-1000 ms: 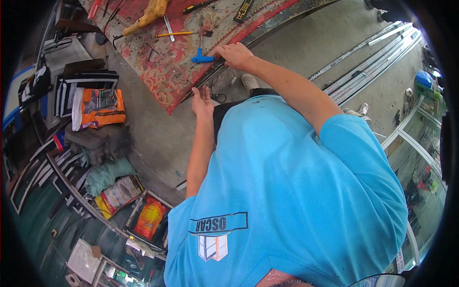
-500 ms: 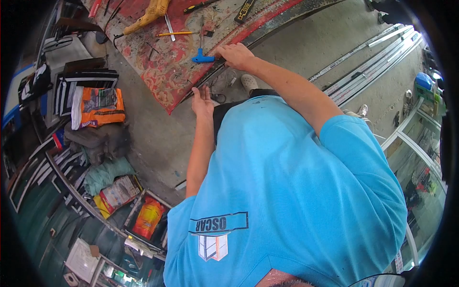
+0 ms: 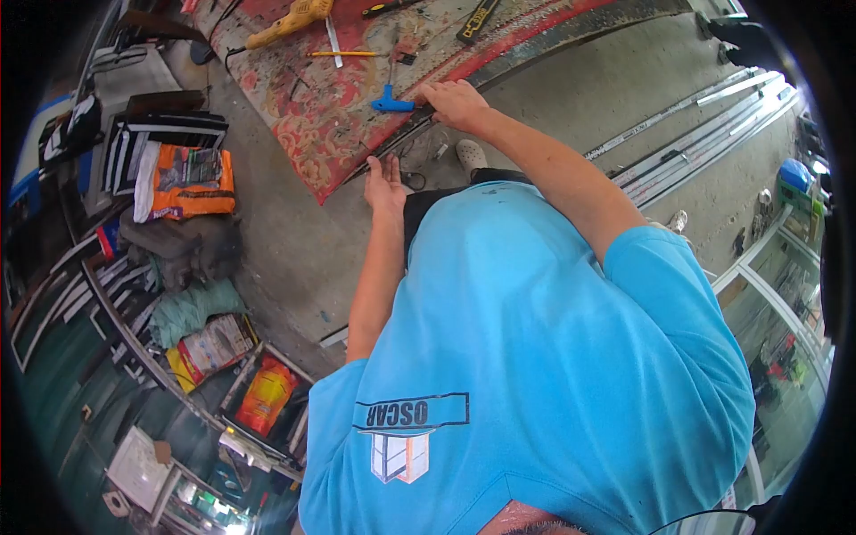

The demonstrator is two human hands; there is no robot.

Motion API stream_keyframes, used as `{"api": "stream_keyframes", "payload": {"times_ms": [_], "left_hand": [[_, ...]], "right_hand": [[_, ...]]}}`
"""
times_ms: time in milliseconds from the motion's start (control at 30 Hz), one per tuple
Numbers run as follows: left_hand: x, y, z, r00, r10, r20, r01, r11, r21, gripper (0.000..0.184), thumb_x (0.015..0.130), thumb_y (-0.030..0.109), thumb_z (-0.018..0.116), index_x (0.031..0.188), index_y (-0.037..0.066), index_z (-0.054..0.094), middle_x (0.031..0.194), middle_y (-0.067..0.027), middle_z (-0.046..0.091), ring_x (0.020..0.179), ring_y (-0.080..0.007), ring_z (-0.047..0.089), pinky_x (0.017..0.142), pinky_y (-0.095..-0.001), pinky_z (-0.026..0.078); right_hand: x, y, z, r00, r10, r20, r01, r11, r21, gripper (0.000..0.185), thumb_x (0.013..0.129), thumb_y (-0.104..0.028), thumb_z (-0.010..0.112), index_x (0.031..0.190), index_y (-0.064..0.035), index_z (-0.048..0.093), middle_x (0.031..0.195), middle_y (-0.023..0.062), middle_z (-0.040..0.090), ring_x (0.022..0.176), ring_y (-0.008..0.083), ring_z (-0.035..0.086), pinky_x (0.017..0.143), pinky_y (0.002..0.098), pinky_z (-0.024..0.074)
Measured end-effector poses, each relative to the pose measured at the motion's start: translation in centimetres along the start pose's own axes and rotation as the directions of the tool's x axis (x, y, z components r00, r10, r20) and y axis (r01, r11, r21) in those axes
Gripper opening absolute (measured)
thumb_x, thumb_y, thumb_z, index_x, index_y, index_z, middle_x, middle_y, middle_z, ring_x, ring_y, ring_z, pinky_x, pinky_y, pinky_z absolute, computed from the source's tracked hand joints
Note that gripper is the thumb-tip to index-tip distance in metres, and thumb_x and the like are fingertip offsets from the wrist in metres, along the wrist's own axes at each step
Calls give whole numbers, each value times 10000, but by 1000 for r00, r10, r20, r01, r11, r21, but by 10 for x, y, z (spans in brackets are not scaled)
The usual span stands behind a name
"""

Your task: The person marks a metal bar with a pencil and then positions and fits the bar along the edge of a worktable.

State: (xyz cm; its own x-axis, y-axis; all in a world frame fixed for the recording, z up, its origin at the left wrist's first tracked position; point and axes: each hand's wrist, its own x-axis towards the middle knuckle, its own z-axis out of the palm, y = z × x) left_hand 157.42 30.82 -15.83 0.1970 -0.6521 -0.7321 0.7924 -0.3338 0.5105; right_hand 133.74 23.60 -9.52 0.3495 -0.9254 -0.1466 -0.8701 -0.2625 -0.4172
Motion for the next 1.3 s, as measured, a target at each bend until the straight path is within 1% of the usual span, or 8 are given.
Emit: {"api": "stream_keyframes", "payload": {"times_ms": [100,200,467,600,767,933,1100,1300], "left_hand": [[-2,-2,1,999,41,-24,-41,999,1,540,856,166,694,1221,-46,358,1025,-144,576,925,-300,644,857,-388,573],[-4,-1,2,1000,20,-2,-20,1000,-9,521,855,159,695,1214,-38,373,996,-124,586,902,-296,652,854,-392,573],[-7,0,6,999,31,-27,-31,1000,1,348,859,137,697,1062,-15,458,920,-119,606,881,-287,657,817,-385,583],[-4,0,4,1000,28,-15,-28,999,-25,422,848,138,705,1115,-24,421,955,-150,613,914,-302,653,836,-392,580],[-3,0,4,999,22,-30,-22,1000,-8,339,851,134,703,1040,-8,461,941,-139,620,906,-298,655,829,-401,581],[-6,1,6,999,29,-44,-30,999,-13,328,842,136,715,1015,-2,474,919,-131,622,901,-296,656,824,-395,582],[-4,-1,4,999,32,-21,-32,999,-28,323,838,141,720,1007,6,480,902,-117,626,894,-284,658,822,-390,583],[-5,0,5,999,29,-36,-29,1000,-11,279,844,144,714,974,9,507,884,-104,628,886,-270,657,821,-389,582]], "right_hand": [[1,-2,-1,1000,17,6,-17,1000,-23,463,773,-197,717,1160,-99,483,1129,97,618,1086,279,586,860,425,437],[1,-3,-4,999,30,29,-30,999,-24,463,774,-199,716,1159,-99,479,1142,99,611,1089,279,584,865,427,436],[4,-2,-2,998,32,55,-32,999,-2,444,775,-192,710,1136,-96,470,1113,113,614,1075,301,583,876,432,437],[6,-1,-1,997,21,76,-21,1000,-6,452,789,-210,699,1151,-98,454,1114,125,610,1066,307,586,881,438,433],[6,-5,-4,996,43,84,-38,998,-59,436,792,-214,693,1140,-97,458,1097,135,616,1052,318,591,855,448,447],[9,-5,-5,995,37,96,-31,998,-63,428,786,-205,699,1125,-90,463,1084,144,618,1047,330,592,853,451,449],[10,-1,1,998,0,57,-2,1000,27,411,777,-200,708,1091,-83,471,1072,151,618,1061,323,585,861,462,440],[11,0,2,997,11,74,-13,1000,24,415,782,-200,706,1105,-84,472,1068,146,617,1070,322,580,866,459,436]]}}
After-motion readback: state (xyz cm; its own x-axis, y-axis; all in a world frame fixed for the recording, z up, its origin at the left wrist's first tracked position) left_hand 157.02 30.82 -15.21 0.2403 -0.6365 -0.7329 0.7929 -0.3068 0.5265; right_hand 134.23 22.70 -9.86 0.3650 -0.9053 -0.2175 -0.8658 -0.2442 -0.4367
